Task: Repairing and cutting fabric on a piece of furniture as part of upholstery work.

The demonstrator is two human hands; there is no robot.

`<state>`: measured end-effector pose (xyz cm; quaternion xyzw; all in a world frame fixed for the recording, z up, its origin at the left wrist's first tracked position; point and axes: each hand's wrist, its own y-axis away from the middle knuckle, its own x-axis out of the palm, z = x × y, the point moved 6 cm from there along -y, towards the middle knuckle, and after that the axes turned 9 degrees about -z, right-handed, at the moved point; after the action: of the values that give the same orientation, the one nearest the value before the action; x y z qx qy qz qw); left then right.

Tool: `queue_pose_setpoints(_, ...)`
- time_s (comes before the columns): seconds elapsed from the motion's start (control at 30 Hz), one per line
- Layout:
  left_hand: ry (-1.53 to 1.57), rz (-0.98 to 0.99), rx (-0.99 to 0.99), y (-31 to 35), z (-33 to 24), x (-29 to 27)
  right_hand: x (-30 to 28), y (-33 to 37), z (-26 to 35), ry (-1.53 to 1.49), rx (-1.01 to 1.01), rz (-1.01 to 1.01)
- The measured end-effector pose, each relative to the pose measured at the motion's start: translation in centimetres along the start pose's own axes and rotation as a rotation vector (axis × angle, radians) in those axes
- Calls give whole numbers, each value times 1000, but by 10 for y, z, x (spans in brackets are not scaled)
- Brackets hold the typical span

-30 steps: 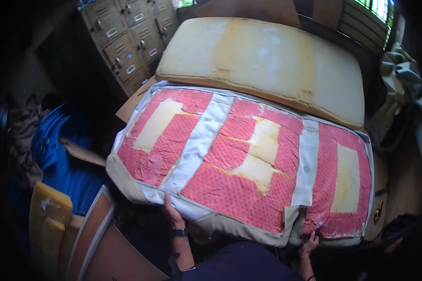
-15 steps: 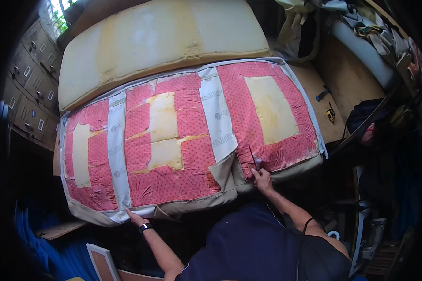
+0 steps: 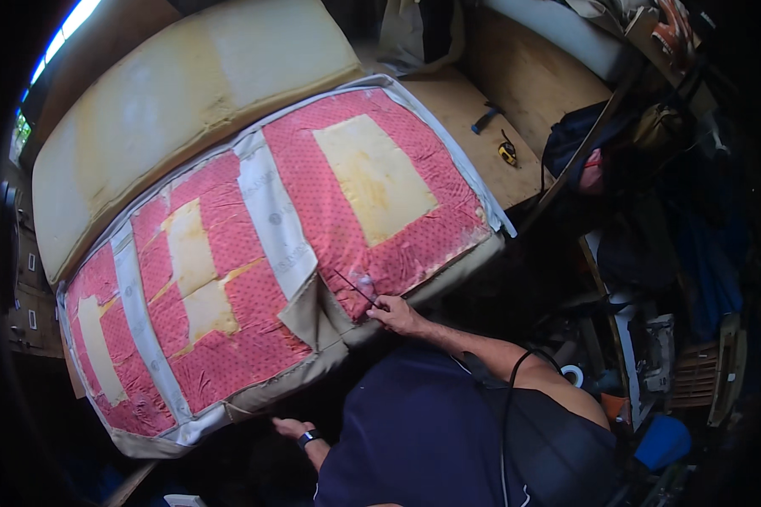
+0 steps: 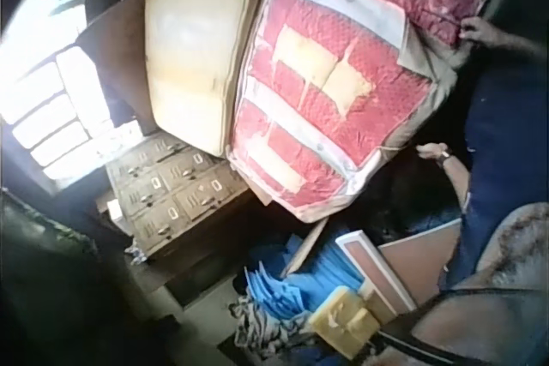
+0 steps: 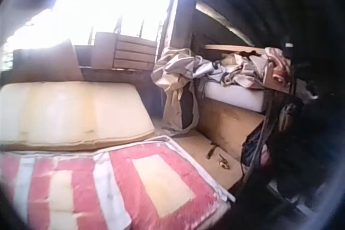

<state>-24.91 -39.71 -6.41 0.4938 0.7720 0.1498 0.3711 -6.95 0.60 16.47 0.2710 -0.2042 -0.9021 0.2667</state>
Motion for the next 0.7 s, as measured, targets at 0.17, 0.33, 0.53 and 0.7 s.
queue_pose_setpoints(0.17,-411,710,33,130,42,50,-44,-22,0,8,-136,120)
queue_pose_setpoints(0.33,170,845,-397,234,8,114,-123,-43,23,14,-152,110)
queue_pose_setpoints(0.53,277,728,-199,277,-3,140,-209,-87,20,-34,-45,102)
queue_pose_setpoints(0.7,-12,597,4,293,1,132,-189,-130,46,-21,-164,188)
